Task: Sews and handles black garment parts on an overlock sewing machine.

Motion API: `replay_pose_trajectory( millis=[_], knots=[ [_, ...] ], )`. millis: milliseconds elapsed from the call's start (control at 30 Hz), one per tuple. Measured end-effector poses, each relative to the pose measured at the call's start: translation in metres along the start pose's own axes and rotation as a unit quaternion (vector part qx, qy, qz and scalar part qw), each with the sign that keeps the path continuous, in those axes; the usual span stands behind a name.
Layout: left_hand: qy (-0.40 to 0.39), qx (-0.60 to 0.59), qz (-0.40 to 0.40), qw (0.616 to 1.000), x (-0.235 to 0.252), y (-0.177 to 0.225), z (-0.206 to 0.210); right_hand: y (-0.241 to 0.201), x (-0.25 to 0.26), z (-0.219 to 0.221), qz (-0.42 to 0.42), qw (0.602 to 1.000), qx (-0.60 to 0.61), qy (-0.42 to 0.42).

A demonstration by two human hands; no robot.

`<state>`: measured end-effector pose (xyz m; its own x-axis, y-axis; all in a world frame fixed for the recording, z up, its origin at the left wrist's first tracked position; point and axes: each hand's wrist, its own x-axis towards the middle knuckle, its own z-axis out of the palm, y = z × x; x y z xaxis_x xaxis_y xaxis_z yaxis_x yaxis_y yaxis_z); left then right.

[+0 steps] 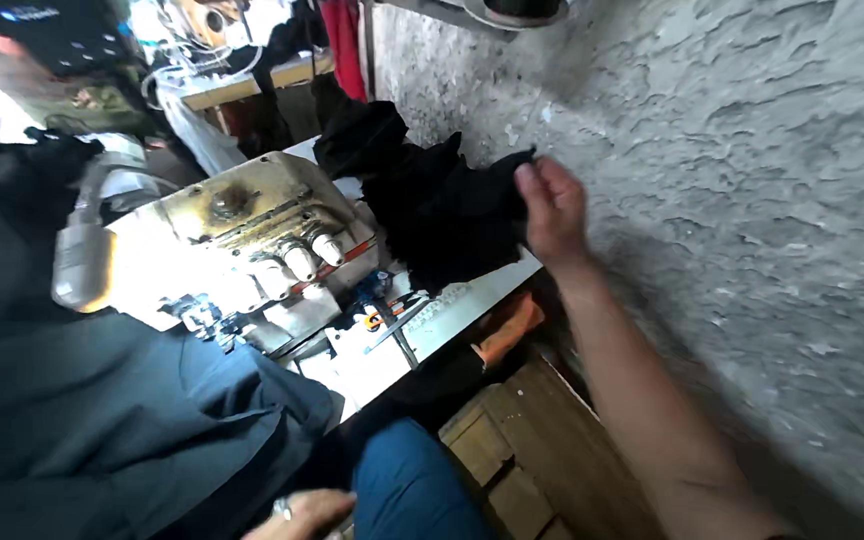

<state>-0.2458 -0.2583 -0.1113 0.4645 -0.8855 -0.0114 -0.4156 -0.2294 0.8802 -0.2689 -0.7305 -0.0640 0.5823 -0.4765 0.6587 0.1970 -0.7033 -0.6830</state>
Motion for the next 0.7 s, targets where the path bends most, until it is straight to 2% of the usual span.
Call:
replay_pose_trajectory(
  millis=[67, 133, 233, 300, 367, 467, 533, 600, 700],
  knots=[
    [0.047, -0.028, 0.084, 0.995, 0.031, 0.038, -0.038, -0.076, 0.012, 0.005, -0.074, 0.994, -0.010, -0.084],
    [0.102, -0.042, 0.141, 0.984, 0.059, 0.078, -0.067, -0.144, 0.001, 0.023, -0.095, 0.981, -0.012, -0.169],
    [0.165, -0.028, 0.142, 0.976, 0.080, 0.123, -0.084, -0.196, -0.034, 0.065, -0.125, 0.971, 0.080, -0.186],
    [0.217, -0.007, 0.152, 0.964, 0.079, 0.131, -0.081, -0.215, -0.065, 0.091, -0.096, 0.965, 0.169, -0.176],
    [0.252, 0.047, 0.160, 0.953, 0.056, 0.119, -0.082, -0.226, -0.105, 0.113, -0.012, 0.943, 0.259, -0.209],
    [0.290, 0.158, 0.136, 0.934, 0.001, 0.079, -0.108, -0.224, -0.178, 0.140, 0.124, 0.842, 0.390, -0.352],
    [0.309, 0.221, 0.102, 0.919, -0.026, 0.055, -0.148, -0.222, -0.200, 0.162, 0.183, 0.786, 0.402, -0.432],
    [0.337, 0.275, 0.090, 0.896, -0.038, 0.034, -0.195, -0.233, -0.184, 0.183, 0.242, 0.776, 0.389, -0.433],
    [0.418, 0.308, 0.053, 0.853, -0.028, -0.014, -0.261, -0.259, -0.148, 0.232, 0.274, 0.793, 0.351, -0.416]
  ],
)
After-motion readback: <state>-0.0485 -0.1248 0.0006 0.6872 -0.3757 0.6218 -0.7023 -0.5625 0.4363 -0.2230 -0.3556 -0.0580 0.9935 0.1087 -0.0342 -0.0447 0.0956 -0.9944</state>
